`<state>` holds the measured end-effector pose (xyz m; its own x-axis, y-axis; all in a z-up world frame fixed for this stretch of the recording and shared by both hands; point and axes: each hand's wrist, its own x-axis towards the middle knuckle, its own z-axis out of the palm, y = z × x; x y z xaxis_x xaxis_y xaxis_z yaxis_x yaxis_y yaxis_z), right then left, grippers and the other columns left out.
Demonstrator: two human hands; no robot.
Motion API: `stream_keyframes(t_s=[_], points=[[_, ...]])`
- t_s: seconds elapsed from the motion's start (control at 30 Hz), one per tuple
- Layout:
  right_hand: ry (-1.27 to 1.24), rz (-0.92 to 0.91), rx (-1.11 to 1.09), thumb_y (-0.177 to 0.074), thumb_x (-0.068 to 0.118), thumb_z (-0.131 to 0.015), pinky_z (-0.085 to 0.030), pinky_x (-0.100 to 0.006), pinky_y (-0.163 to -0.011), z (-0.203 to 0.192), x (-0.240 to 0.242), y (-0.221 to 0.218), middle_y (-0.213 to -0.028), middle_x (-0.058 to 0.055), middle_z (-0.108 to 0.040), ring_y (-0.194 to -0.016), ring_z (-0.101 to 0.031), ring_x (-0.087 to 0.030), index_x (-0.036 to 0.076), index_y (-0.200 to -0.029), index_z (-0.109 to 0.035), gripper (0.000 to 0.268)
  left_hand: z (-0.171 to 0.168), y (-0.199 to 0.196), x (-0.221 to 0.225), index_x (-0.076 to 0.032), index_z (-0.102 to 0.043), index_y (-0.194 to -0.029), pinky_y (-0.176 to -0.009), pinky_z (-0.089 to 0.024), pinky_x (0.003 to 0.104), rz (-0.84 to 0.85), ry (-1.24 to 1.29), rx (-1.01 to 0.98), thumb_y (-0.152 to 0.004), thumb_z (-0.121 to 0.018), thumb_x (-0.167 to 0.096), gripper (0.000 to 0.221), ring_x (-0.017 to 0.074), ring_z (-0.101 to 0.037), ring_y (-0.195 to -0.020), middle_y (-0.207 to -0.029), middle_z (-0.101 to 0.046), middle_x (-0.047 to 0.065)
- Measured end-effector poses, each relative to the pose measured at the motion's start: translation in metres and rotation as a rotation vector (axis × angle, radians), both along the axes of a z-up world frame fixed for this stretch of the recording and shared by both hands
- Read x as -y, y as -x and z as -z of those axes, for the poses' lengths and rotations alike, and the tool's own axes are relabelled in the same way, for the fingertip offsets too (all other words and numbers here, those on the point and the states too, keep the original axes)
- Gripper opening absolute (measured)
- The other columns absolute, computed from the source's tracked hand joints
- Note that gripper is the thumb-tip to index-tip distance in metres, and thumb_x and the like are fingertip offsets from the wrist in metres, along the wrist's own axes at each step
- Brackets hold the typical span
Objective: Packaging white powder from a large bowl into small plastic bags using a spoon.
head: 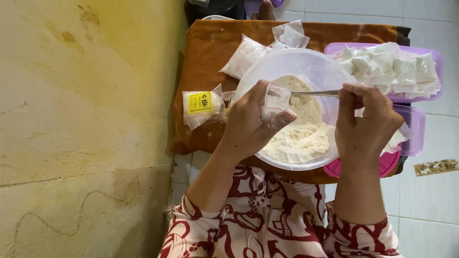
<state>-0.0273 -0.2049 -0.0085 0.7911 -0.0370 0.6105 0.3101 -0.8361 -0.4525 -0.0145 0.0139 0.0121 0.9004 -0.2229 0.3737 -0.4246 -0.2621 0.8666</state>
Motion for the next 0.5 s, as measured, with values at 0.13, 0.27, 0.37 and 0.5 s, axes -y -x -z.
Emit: stream_keyframes(t_s=[0.13, 0.27, 0.37, 0.5], points=[[0.008, 0.008, 0.004, -0.104, -0.018, -0.087, -0.053, -0.030, -0.069, 0.007, 0.005, 0.001, -0.094, -0.017, -0.077, -0.074, -0.065, -0.020, -0.009, -0.106, -0.075, 0.015, 0.006, 0.003, 0.001, 0.004, -0.054, -0.118, -0.060, -0.047, 0.033, -0.018, -0.075, 0.044, -0.097, -0.055, -0.045, 0.053, 0.0193, -0.054, -0.062, -0.083, -0.061, 0.011], [-0.035, -0.042, 0.018, -0.101, -0.023, -0.082, -0.053, -0.032, -0.072, 0.004, 0.001, 0.008, -0.096, -0.020, -0.076, -0.074, -0.063, -0.022, -0.014, -0.108, -0.073, 0.015, 0.013, 0.011, 0.000, 0.011, -0.053, -0.122, -0.061, -0.052, 0.033, -0.059, -0.086, 0.051, -0.096, -0.059, -0.043, 0.061, 0.0215, -0.060, -0.061, -0.081, -0.067, 0.016], [-0.084, -0.064, 0.024, -0.101, -0.026, -0.080, -0.051, -0.032, -0.071, 0.004, 0.000, 0.013, -0.097, -0.021, -0.076, -0.074, -0.061, -0.021, -0.015, -0.108, -0.072, 0.015, 0.018, 0.017, 0.000, 0.011, -0.051, -0.124, -0.059, -0.051, 0.033, -0.067, -0.065, 0.062, -0.097, -0.060, -0.040, 0.058, 0.0213, -0.061, -0.060, -0.080, -0.069, 0.017], [-0.050, -0.055, 0.027, -0.101, -0.021, -0.082, -0.053, -0.031, -0.068, 0.007, 0.005, 0.021, -0.094, -0.019, -0.076, -0.073, -0.063, -0.020, -0.011, -0.107, -0.073, 0.015, 0.025, 0.028, 0.004, 0.007, -0.051, -0.124, -0.053, -0.049, 0.031, -0.086, -0.096, 0.046, -0.098, -0.050, -0.049, 0.062, 0.0183, -0.058, -0.053, -0.073, -0.067, 0.013]])
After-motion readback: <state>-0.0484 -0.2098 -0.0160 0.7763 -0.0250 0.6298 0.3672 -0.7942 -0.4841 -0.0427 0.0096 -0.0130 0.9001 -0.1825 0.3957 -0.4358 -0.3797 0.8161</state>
